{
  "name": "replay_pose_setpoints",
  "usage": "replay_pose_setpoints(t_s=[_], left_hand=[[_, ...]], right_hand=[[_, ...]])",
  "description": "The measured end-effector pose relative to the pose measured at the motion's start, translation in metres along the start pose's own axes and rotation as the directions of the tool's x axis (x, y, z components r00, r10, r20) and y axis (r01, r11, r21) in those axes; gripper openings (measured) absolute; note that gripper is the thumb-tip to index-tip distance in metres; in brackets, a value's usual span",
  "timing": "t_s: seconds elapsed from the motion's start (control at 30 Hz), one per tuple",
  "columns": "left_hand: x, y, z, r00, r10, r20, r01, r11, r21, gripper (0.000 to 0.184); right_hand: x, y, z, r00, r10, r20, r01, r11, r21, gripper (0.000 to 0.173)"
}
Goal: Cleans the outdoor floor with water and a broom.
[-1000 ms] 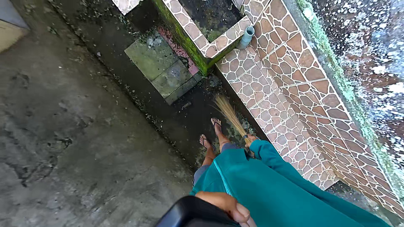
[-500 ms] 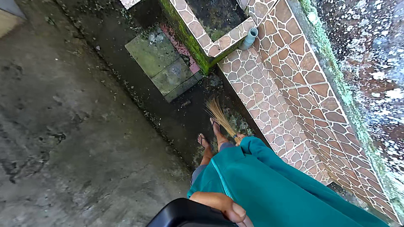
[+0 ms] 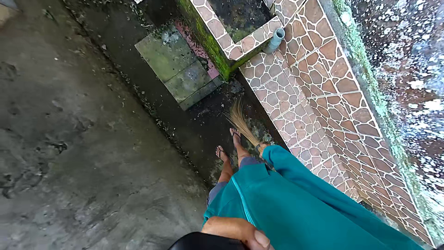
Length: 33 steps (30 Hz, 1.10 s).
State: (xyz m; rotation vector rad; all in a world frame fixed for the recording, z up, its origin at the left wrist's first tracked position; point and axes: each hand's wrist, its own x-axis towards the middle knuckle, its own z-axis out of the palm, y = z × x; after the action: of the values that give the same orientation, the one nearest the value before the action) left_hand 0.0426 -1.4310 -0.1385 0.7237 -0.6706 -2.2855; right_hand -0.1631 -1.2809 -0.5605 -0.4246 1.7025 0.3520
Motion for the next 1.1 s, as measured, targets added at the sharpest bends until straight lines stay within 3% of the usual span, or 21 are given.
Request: replay_pose_setpoints(t_s=[0.1,0.27,0.37,0.5,0.6,0.77,0.9,0.97,1.1], left_hand=[[-0.003,0.002,-0.001,1.0,-0.006,-0.006,0.006,1.0,-0.012,0.095],[-0.005,0.006,-0.003,1.0,0.015,0.001,-0.015,1.0,0.012,0.094],[-0.005,0.004,-0.003,1.0,0.016,-0.006,-0.016,1.0,0.016,0.094],[-0.005,0.001,-0.002,0.999,0.015,-0.029,-0.015,1.0,-0.006,0.095],[-0.008,0.002,-0.004,1.0,0.004,-0.024,-0.004,1.0,-0.014,0.095],[-0.009,0.001,-0.007,0.999,0.031,-0.015,-0.03,0.999,0.009,0.096],[-0.011,-0.006,-0.009,0.999,0.029,-0.022,-0.028,1.0,0.013,0.097],[-0.008,-0.006,-0.005,0.999,0.02,-0.043,-0.019,1.0,0.021,0.098],[0.008,0.005,0.018,0.991,0.075,-0.111,-0.074,0.997,0.014,0.071]], right_hand=[[-0.045,0.02,0.001,0.999,0.008,0.042,-0.006,0.999,-0.034,0.085],[-0.096,0.058,-0.02,0.995,0.085,-0.057,-0.079,0.992,0.093,0.09],[-0.067,0.03,-0.04,0.988,0.126,-0.095,-0.11,0.981,0.158,0.087],[-0.016,0.005,-0.011,0.999,0.046,-0.015,-0.047,0.999,-0.028,0.086],[-0.04,0.022,0.001,0.999,0.017,0.048,-0.013,0.996,-0.094,0.09],[-0.092,0.059,-0.013,0.995,0.09,-0.044,-0.087,0.994,0.07,0.093],[-0.052,0.021,-0.04,0.989,0.121,-0.082,-0.111,0.987,0.115,0.089],[-0.019,0.008,-0.03,0.997,0.066,-0.048,-0.066,0.998,0.011,0.086],[-0.028,0.027,-0.009,0.999,0.026,0.03,-0.023,0.996,-0.084,0.091]])
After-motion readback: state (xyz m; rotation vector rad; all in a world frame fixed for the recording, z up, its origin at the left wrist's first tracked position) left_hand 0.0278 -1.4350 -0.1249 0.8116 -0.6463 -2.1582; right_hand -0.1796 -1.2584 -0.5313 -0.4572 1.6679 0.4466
